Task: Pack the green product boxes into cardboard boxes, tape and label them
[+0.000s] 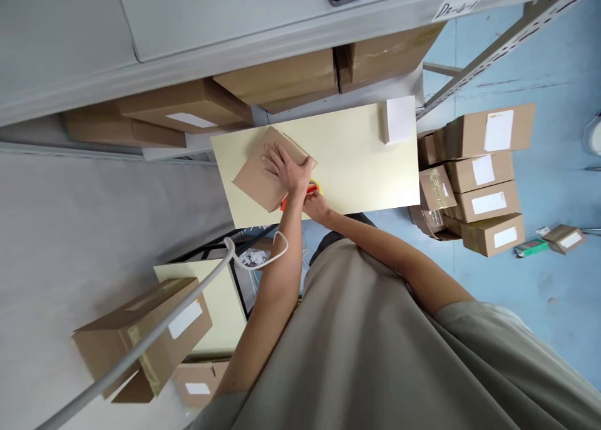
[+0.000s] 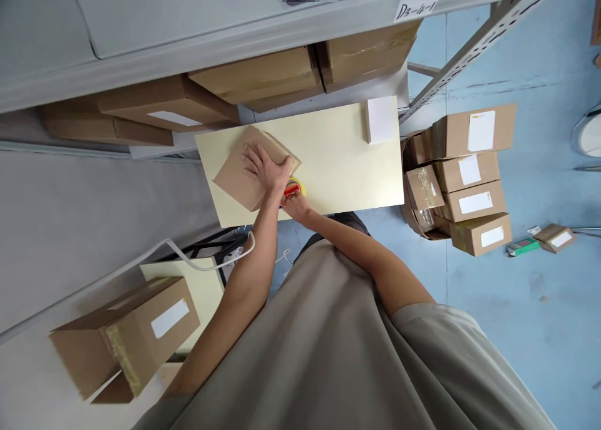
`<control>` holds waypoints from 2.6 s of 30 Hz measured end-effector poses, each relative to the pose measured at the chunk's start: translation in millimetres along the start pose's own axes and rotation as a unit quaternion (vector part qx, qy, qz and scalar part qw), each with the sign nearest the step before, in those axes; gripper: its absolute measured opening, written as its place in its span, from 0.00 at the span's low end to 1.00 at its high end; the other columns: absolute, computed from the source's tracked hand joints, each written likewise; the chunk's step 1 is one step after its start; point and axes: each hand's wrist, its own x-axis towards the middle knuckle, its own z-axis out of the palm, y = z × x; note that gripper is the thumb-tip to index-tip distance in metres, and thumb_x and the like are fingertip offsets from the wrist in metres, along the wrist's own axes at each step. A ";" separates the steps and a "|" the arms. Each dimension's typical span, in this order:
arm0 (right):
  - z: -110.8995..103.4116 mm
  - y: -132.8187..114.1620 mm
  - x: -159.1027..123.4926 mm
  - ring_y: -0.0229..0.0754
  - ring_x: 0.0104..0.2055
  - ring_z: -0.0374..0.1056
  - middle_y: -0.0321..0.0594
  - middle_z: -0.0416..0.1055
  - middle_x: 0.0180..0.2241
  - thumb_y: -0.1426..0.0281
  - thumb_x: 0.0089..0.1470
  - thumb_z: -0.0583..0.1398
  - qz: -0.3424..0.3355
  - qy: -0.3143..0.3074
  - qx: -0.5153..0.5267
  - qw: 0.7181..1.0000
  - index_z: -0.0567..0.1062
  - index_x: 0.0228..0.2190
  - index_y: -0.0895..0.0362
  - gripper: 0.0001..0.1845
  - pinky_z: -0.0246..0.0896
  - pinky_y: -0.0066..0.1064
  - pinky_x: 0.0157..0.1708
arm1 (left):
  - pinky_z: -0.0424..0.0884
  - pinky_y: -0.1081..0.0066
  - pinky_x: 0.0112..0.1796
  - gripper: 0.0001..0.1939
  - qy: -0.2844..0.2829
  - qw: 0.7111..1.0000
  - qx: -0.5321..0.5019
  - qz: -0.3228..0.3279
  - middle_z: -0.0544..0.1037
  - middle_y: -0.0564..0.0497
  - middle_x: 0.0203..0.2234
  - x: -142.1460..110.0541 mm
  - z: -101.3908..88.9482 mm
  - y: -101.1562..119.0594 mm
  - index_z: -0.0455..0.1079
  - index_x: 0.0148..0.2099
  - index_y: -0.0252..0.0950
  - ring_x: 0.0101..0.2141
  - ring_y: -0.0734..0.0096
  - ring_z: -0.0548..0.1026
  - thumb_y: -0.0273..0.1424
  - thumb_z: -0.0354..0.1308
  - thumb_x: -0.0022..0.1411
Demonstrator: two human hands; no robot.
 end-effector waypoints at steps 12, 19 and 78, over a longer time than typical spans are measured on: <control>31.8 67.9 -99.5 0.61 0.58 0.78 0.72 0.79 0.55 0.60 0.77 0.53 0.196 0.042 -0.038 0.979 0.64 0.64 0.73 0.29 0.63 0.45 0.60 | 0.34 0.27 0.75 0.59 0.068 0.997 0.043 -0.021 0.39 0.37 0.83 -21.3 -4.8 5.7 0.42 0.85 0.36 0.80 0.31 0.25 0.36 0.68 0.61; -0.7 127.6 -123.5 0.62 0.55 0.78 0.69 0.80 0.53 0.60 0.79 0.47 0.269 0.083 -0.067 0.957 0.64 0.63 0.73 0.28 0.60 0.47 0.62 | 0.31 0.32 0.76 0.59 0.038 0.998 0.049 0.011 0.40 0.39 0.83 -36.4 -20.6 -9.7 0.47 0.84 0.36 0.80 0.33 0.28 0.33 0.70 0.57; -70.9 67.8 4.2 0.59 0.55 0.77 0.63 0.82 0.55 0.72 0.68 0.58 0.250 0.079 0.017 0.965 0.83 0.54 0.68 0.20 0.67 0.45 0.52 | 0.39 0.40 0.78 0.56 -0.117 0.967 0.216 0.074 0.48 0.40 0.83 -139.9 -77.4 -51.2 0.49 0.83 0.33 0.82 0.48 0.40 0.17 0.56 0.52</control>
